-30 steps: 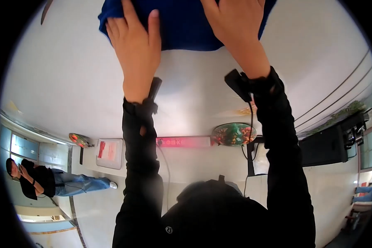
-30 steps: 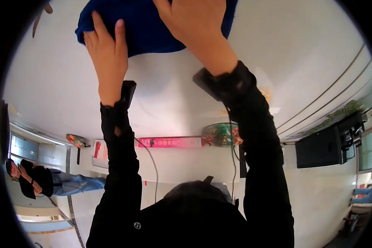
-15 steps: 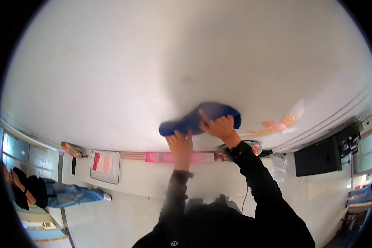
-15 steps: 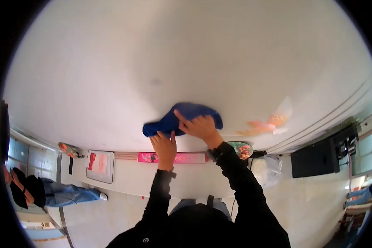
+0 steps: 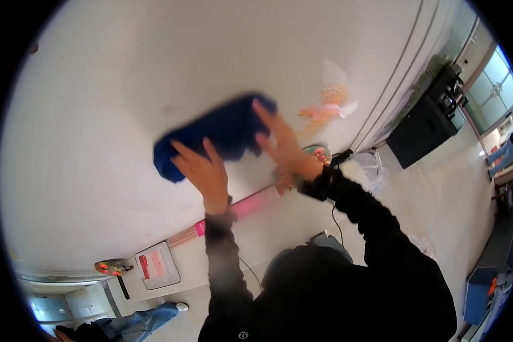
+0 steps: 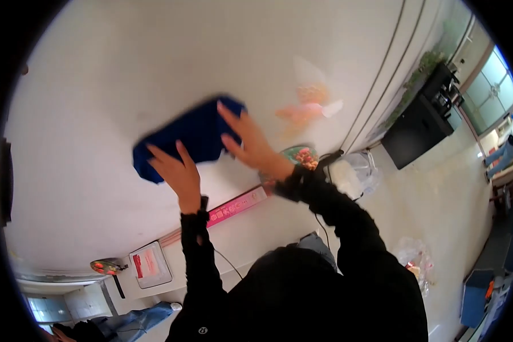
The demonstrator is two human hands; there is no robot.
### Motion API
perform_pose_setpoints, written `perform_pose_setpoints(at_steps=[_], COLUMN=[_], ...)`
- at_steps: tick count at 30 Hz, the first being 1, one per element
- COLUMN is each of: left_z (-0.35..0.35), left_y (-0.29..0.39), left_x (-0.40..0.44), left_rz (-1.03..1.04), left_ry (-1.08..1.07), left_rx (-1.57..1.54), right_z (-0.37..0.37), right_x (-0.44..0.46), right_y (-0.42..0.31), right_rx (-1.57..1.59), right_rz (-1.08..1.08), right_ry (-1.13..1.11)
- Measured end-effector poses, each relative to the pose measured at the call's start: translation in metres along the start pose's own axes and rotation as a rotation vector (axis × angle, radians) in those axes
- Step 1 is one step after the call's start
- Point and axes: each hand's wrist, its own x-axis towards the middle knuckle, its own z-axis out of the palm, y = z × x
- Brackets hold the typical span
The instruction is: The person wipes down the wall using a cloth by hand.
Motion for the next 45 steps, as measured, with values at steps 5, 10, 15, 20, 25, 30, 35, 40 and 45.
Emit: perform_pose_setpoints(at_steps=[5, 10, 15, 20, 25, 30, 35, 40, 45], left_z=[-0.011, 0.035, 0.094, 0.139, 0.191, 0.241, 0.244, 0.208, 0.147], left_y=[0.103, 0.186, 0.218, 0.209, 0.199, 0.184, 0.156, 0.119, 0.089], left_x=[0.091, 0.124, 0.093, 0.029, -0.031, -0.077, -0.097, -0.088, -0.041], left_rz=[0.496, 0.645, 0.654, 0.654, 0.729, 0.779, 0.973, 0.892, 0.976], left_ry=[0.283, 0.444, 0.485, 0.188, 0.022, -0.171, -0.227, -0.375, -0.262], left_rx=[-0.046, 0.002, 0.041, 0.145, 0.16, 0.146, 0.084, 0.11, 0.384], right_z=[-0.105, -0.182, -0.194, -0.199, -0.2, -0.187, -0.153, -0.105, -0.093], right_x=[0.117, 0.179, 0.161, 0.085, 0.005, -0.056, -0.11, -0.164, -0.119], right_y=[-0.017, -0.023, 0.076, 0.153, 0.223, 0.268, 0.244, 0.203, 0.143], right_rx=[0.068, -0.296, -0.607, -0.745, -0.727, -0.579, -0.474, -0.209, -0.179], right_rz=[-0.079, -0.125, -0.12, -0.114, 0.041, 0.286, 0.501, 0.651, 0.435], right_ry=[0.53, 0.669, 0.727, 0.74, 0.685, 0.777, 0.676, 0.33, 0.271])
